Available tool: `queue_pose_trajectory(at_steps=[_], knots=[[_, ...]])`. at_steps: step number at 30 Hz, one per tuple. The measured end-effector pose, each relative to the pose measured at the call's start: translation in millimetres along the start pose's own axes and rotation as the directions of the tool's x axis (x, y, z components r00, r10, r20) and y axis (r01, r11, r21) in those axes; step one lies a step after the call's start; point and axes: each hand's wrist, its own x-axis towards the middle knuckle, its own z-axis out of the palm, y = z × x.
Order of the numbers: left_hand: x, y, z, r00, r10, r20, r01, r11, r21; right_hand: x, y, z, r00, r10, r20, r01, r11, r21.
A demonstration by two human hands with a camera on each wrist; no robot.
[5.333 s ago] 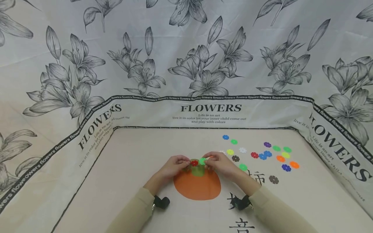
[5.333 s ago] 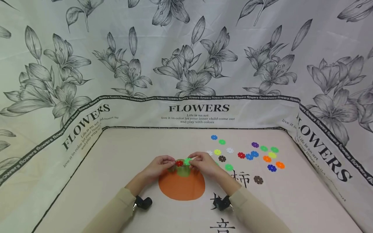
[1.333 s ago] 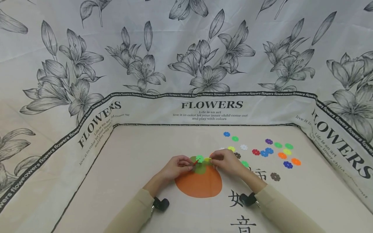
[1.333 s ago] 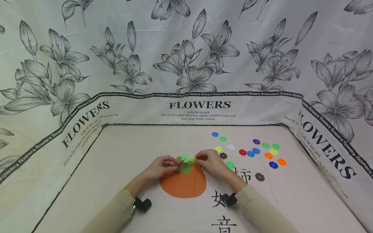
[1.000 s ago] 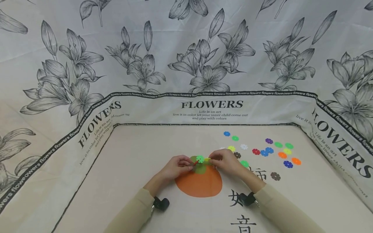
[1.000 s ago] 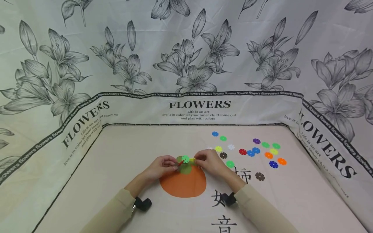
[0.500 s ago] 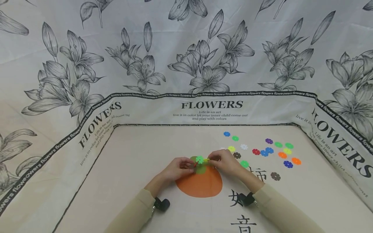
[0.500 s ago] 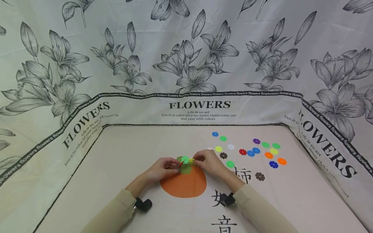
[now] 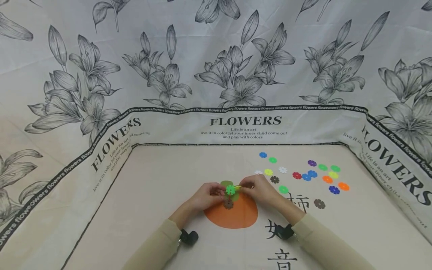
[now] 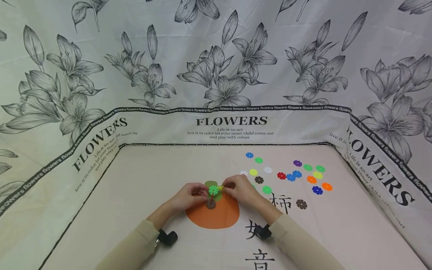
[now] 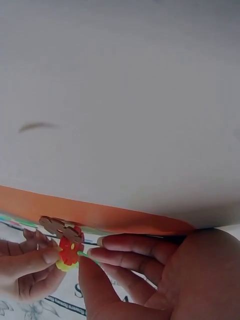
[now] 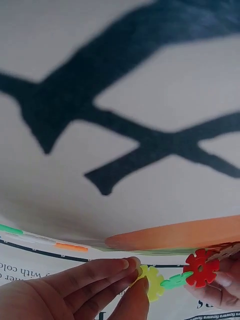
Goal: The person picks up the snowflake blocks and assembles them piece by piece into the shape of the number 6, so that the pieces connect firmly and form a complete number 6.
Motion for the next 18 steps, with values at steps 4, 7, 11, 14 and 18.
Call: queue_pose_trajectory(at_steps=[4, 7, 11, 14, 18], knots=[[1.6, 1.6, 2.5, 0.999, -0.012, -0.039, 0.014, 0.998, 0.060, -0.1, 0.8, 0.6, 1.000, -0.015, 0.000, 0.015, 1.000, -0.012], [3.9, 2.9, 4.7, 0.997, 0.006, -0.071, 0.002, 0.995, 0.103, 0.0, 0.8, 0.8, 0.999, -0.036, -0.006, 0.036, 0.999, -0.015], [7.1, 5.2, 7.7, 0.994, 0.011, -0.105, 0.002, 0.992, 0.126, 0.4, -0.4, 1.2, 0.998, -0.057, -0.014, 0.056, 0.998, -0.018], [9.0, 6.8, 9.3, 0.993, 0.001, -0.117, 0.012, 0.994, 0.107, 0.8, -1.4, 0.8, 0.998, -0.061, -0.011, 0.061, 0.998, -0.011], [9.8, 8.3, 10.0, 0.994, 0.002, -0.110, 0.006, 0.997, 0.078, 1.8, -2.3, -0.6, 0.996, -0.086, -0.010, 0.086, 0.996, -0.027]])
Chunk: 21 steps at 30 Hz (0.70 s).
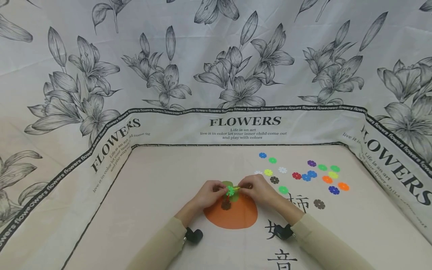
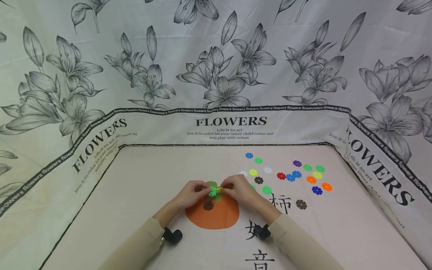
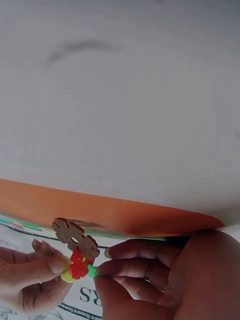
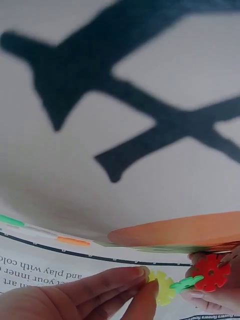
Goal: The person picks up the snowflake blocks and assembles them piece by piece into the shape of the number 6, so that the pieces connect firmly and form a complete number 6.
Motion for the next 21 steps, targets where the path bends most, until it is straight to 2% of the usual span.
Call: queue_pose_trajectory(at_steps=[4, 10, 17, 21], knots=[[-0.4, -1.6, -1.2, 1.000, 0.009, 0.012, -0.009, 1.000, -0.028, 2.8, -0.8, -1.2, 0.998, -0.055, 0.009, 0.055, 0.998, -0.042], [-2.0, -2.9, -5.1, 0.999, -0.023, 0.042, 0.027, 0.994, -0.102, 7.6, -2.0, -3.6, 0.986, -0.153, 0.059, 0.157, 0.986, -0.061], [-3.2, -0.2, -11.3, 0.994, -0.049, 0.101, 0.055, 0.997, -0.056, 17.0, -8.2, -7.7, 0.940, -0.283, 0.189, 0.299, 0.952, -0.061], [-2.9, 0.0, -14.0, 0.991, -0.044, 0.124, 0.050, 0.998, -0.041, 21.1, -10.0, -8.2, 0.932, -0.288, 0.220, 0.307, 0.950, -0.056]])
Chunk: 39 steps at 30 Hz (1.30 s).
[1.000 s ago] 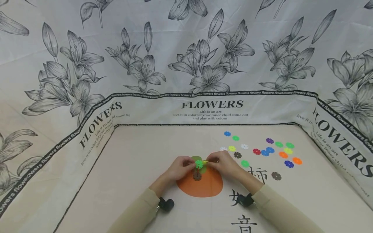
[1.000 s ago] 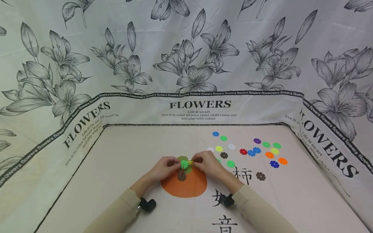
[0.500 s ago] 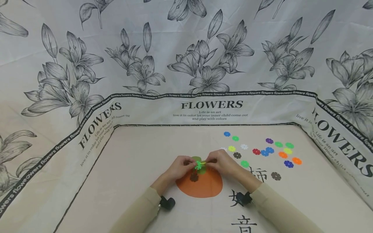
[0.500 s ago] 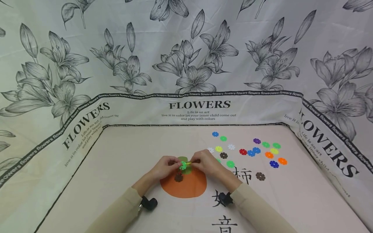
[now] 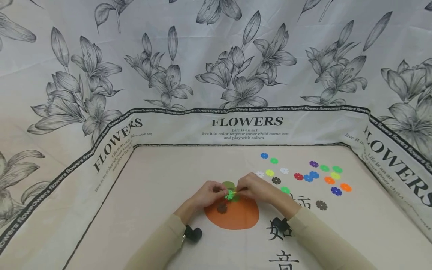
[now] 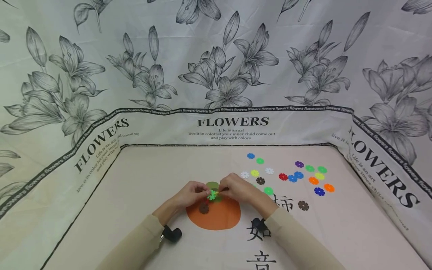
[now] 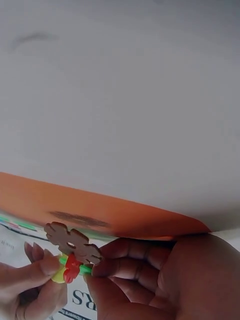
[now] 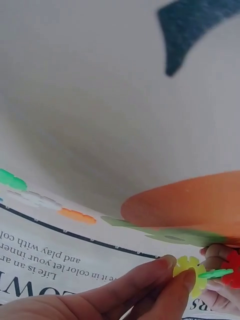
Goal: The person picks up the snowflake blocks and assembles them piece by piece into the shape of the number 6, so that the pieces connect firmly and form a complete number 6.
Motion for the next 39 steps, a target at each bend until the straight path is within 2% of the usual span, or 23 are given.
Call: queue_pose_trajectory(at_steps=[5, 10, 16, 19, 23, 26, 33, 39], knots=[[1.4, 0.2, 0.2, 1.000, 0.010, -0.013, -0.010, 1.000, 0.003, -3.2, 1.8, -0.1, 0.999, 0.035, -0.037, -0.036, 0.999, -0.034], [2.1, -2.2, 1.0, 0.999, 0.022, -0.024, -0.022, 1.000, 0.018, -16.0, 8.8, -0.1, 0.978, 0.178, -0.111, -0.184, 0.982, -0.049], [1.5, -3.9, -0.7, 1.000, -0.007, -0.021, 0.008, 1.000, 0.020, -26.7, 22.8, -4.3, 0.925, 0.345, -0.162, -0.351, 0.936, -0.014], [1.9, -4.7, -1.8, 1.000, -0.007, -0.021, 0.008, 1.000, 0.018, -26.8, 28.6, -6.2, 0.876, 0.452, -0.171, -0.456, 0.890, 0.014], [2.6, -4.5, -1.5, 1.000, 0.003, -0.016, -0.003, 1.000, 0.021, -24.7, 32.8, -7.0, 0.819, 0.548, -0.170, -0.545, 0.836, 0.063], [2.4, -3.9, -0.3, 1.000, 0.011, -0.014, -0.011, 0.999, 0.031, -22.6, 34.7, -5.6, 0.798, 0.577, -0.173, -0.572, 0.816, 0.082], [2.1, -2.7, 3.0, 1.000, 0.014, -0.010, -0.013, 0.999, 0.029, -20.2, 35.9, -1.3, 0.781, 0.600, -0.177, -0.600, 0.798, 0.056], [2.3, -1.9, 3.4, 1.000, 0.004, -0.006, -0.004, 1.000, 0.026, -22.0, 34.1, -0.9, 0.760, 0.618, -0.202, -0.609, 0.785, 0.114]])
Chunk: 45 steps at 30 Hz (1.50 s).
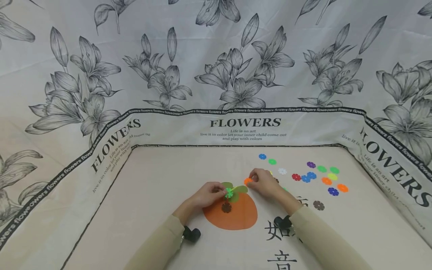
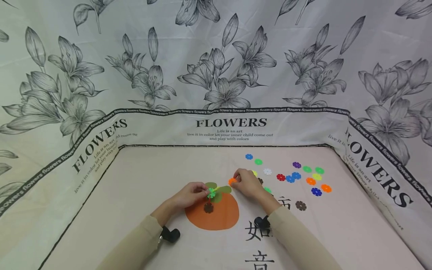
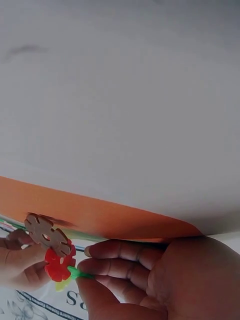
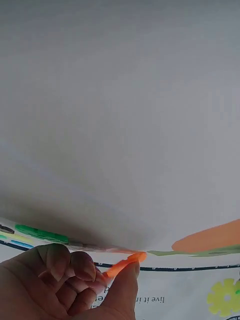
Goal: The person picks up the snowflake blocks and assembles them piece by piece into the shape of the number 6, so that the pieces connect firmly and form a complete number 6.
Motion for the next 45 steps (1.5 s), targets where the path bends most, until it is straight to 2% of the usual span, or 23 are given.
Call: queue_pose_trajectory(at_steps=[5, 9, 12, 16, 21, 28, 34, 40, 45], knots=[[-0.1, -0.6, 0.0, 1.000, -0.010, 0.004, 0.010, 1.000, 0.000, -2.8, 1.0, 1.6, 1.000, 0.012, -0.024, -0.011, 0.998, 0.068], [-0.5, -1.1, 0.4, 1.000, -0.024, 0.000, 0.024, 1.000, -0.007, -8.5, -1.7, 1.1, 1.000, 0.023, 0.009, -0.024, 0.983, 0.184], [-0.6, -0.4, 0.7, 1.000, -0.026, -0.004, 0.026, 1.000, -0.006, -14.9, -6.7, -0.1, 0.999, 0.016, 0.049, -0.030, 0.950, 0.309], [-0.8, 1.1, 0.1, 1.000, -0.010, -0.010, 0.010, 1.000, 0.003, -22.3, -13.9, -0.6, 0.996, -0.009, 0.086, -0.031, 0.891, 0.454], [0.2, 1.1, -1.2, 1.000, 0.000, -0.009, 0.000, 1.000, 0.002, -25.6, -15.1, 3.1, 0.993, -0.054, 0.104, -0.012, 0.837, 0.547], [2.3, -4.1, -1.5, 1.000, -0.015, 0.018, 0.015, 1.000, -0.010, -28.5, -16.3, 9.1, 0.991, -0.069, 0.115, -0.011, 0.814, 0.581], [2.5, -5.4, -1.8, 1.000, -0.014, 0.015, 0.014, 1.000, 0.004, -29.7, -18.9, 11.7, 0.994, -0.047, 0.100, -0.020, 0.817, 0.577], [1.2, -1.7, -0.8, 0.999, -0.039, 0.002, 0.039, 0.999, -0.019, -30.3, -20.3, 14.0, 0.990, -0.111, 0.090, 0.042, 0.828, 0.559], [1.0, -1.3, 0.3, 0.999, -0.038, -0.017, 0.037, 0.999, -0.033, -28.3, -20.8, 17.5, 0.988, -0.130, 0.079, 0.059, 0.806, 0.589]])
